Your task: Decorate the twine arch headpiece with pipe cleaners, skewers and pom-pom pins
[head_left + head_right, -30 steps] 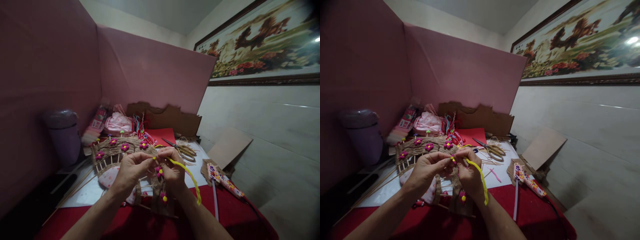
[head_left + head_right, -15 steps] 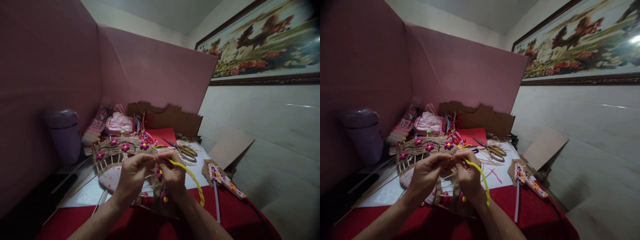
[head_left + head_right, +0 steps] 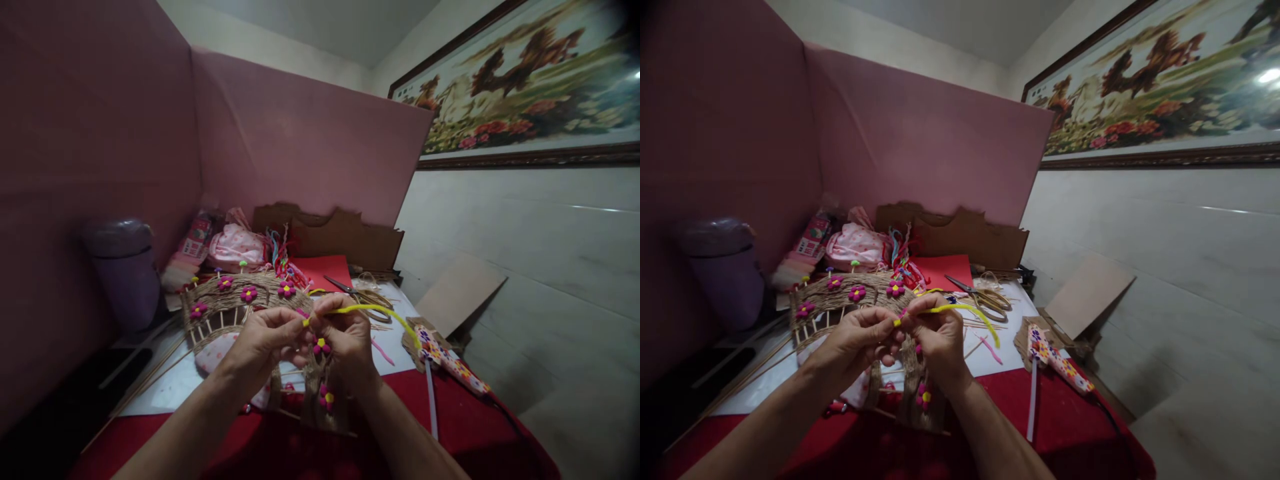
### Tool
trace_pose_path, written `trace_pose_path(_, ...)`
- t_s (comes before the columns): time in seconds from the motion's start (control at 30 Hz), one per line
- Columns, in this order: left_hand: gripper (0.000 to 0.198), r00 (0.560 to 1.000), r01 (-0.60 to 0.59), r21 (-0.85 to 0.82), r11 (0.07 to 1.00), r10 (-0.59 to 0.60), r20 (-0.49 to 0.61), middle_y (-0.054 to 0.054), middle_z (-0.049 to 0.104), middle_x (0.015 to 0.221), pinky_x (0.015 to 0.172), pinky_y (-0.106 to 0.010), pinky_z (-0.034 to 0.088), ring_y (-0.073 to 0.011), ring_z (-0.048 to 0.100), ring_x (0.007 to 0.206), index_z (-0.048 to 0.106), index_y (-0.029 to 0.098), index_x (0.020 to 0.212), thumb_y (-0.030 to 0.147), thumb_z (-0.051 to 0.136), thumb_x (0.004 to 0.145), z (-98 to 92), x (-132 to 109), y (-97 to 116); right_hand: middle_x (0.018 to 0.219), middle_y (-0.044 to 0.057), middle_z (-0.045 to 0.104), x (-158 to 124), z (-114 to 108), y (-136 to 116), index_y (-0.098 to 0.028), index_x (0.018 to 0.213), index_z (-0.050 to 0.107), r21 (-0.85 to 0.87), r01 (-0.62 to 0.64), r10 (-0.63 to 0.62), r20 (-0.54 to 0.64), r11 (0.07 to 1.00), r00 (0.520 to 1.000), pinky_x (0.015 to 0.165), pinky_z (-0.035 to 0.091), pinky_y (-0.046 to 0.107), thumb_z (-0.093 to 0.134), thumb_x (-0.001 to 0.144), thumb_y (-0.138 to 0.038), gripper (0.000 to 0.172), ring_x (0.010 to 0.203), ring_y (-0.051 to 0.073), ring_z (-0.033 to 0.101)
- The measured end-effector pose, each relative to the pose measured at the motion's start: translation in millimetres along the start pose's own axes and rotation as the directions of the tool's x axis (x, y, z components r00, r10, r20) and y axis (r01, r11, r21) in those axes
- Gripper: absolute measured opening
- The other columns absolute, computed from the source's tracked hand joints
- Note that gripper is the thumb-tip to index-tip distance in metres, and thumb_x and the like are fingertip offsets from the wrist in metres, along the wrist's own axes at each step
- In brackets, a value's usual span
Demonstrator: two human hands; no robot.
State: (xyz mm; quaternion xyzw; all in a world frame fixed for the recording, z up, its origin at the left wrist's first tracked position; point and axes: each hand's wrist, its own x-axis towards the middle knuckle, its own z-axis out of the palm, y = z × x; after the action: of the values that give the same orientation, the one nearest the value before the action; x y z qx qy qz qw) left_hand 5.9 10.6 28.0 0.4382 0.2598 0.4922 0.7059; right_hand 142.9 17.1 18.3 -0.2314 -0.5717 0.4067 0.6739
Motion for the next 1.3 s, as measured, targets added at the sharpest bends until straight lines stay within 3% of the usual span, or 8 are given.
trace_pose_path(0.17,0.023,0.999,-0.038,0.047,0.998,0.037,0.004,-0.001,0.062,0.054,0.043,-0.021,0.048,-0.0088,0.054,0.044,0.061,0.012,0.064,0.029,0.077,0.061,1.1,0.8,-1.6,0.070,-0.002,0.054,1.0,-0.8,-1.1,-0.020,0.072,0.055,-0.014,-0.003,0.004,0.047,1.000,0.999,0.058,0.044,0.022,0.067,0.069,-0.016,0.012,0.065,0.011,0.051)
trace_pose_path(0.37,0.025,0.976,-0.182,0.284,0.942,0.208,-0.064,0.001,0.059,0.049,0.043,-0.022,0.047,-0.0101,0.054,0.041,0.058,0.014,0.065,0.034,0.073,0.065,1.9,0.5,-5.1,0.068,-0.001,0.055,-1.7,-1.7,-2.5,-0.020,0.076,0.056,-0.143,0.006,-0.002,0.026,0.990,1.000,0.055,0.044,0.022,0.063,0.074,-0.021,0.007,0.061,0.011,0.051)
trace_pose_path(0.57,0.021,0.900,-0.254,0.464,0.849,0.383,-0.207,0.002,0.058,0.052,0.045,-0.019,0.046,-0.0094,0.054,0.046,0.058,0.014,0.062,0.030,0.072,0.065,6.8,-1.1,-6.6,0.074,-0.001,0.056,-6.3,0.3,1.4,-0.020,0.078,0.057,-0.237,0.078,-0.075,0.024,0.968,0.997,0.060,0.044,0.023,0.059,0.077,-0.016,0.004,0.067,0.012,0.053)
trace_pose_path(0.7,0.021,0.935,-0.218,0.342,0.914,0.296,-0.194,-0.001,0.064,0.060,0.050,-0.021,0.050,-0.0110,0.059,0.053,0.064,0.013,0.073,0.032,0.072,0.066,6.3,-0.6,-3.6,0.072,-0.001,0.055,-4.5,1.7,-0.1,-0.019,0.077,0.056,-0.138,0.038,-0.042,-0.028,0.990,0.999,0.057,0.044,0.022,0.061,0.076,-0.020,0.006,0.063,0.011,0.052)
trace_pose_path(0.87,0.024,0.977,-0.159,0.293,0.943,0.193,-0.090,-0.005,0.067,0.065,0.051,-0.024,0.052,-0.0127,0.061,0.053,0.067,0.012,0.074,0.036,0.068,0.071,0.9,0.6,-3.5,0.073,-0.001,0.055,-2.4,0.3,-0.2,-0.019,0.077,0.056,-0.158,0.037,-0.047,-0.058,0.987,0.997,0.059,0.046,0.022,0.063,0.074,-0.020,0.008,0.065,0.011,0.053)
trace_pose_path(1.03,0.022,0.983,-0.153,0.287,0.946,0.174,-0.050,-0.005,0.068,0.065,0.049,-0.023,0.051,-0.0127,0.062,0.052,0.068,0.013,0.080,0.033,0.069,0.071,1.3,0.5,-3.1,0.071,-0.002,0.055,-1.6,-1.5,0.5,-0.020,0.077,0.056,-0.200,0.056,-0.074,-0.082,0.978,0.994,0.058,0.045,0.022,0.062,0.075,-0.021,0.006,0.064,0.011,0.052)
trace_pose_path(1.3,0.022,0.982,-0.134,0.302,0.944,0.167,-0.087,-0.004,0.066,0.060,0.047,-0.023,0.049,-0.0117,0.059,0.049,0.067,0.012,0.076,0.033,0.070,0.068,5.4,-1.3,-0.5,0.073,-0.001,0.055,-1.5,-1.7,3.9,-0.019,0.078,0.056,-0.238,0.072,-0.092,-0.077,0.969,0.993,0.060,0.045,0.022,0.061,0.076,-0.018,0.005,0.065,0.011,0.053)
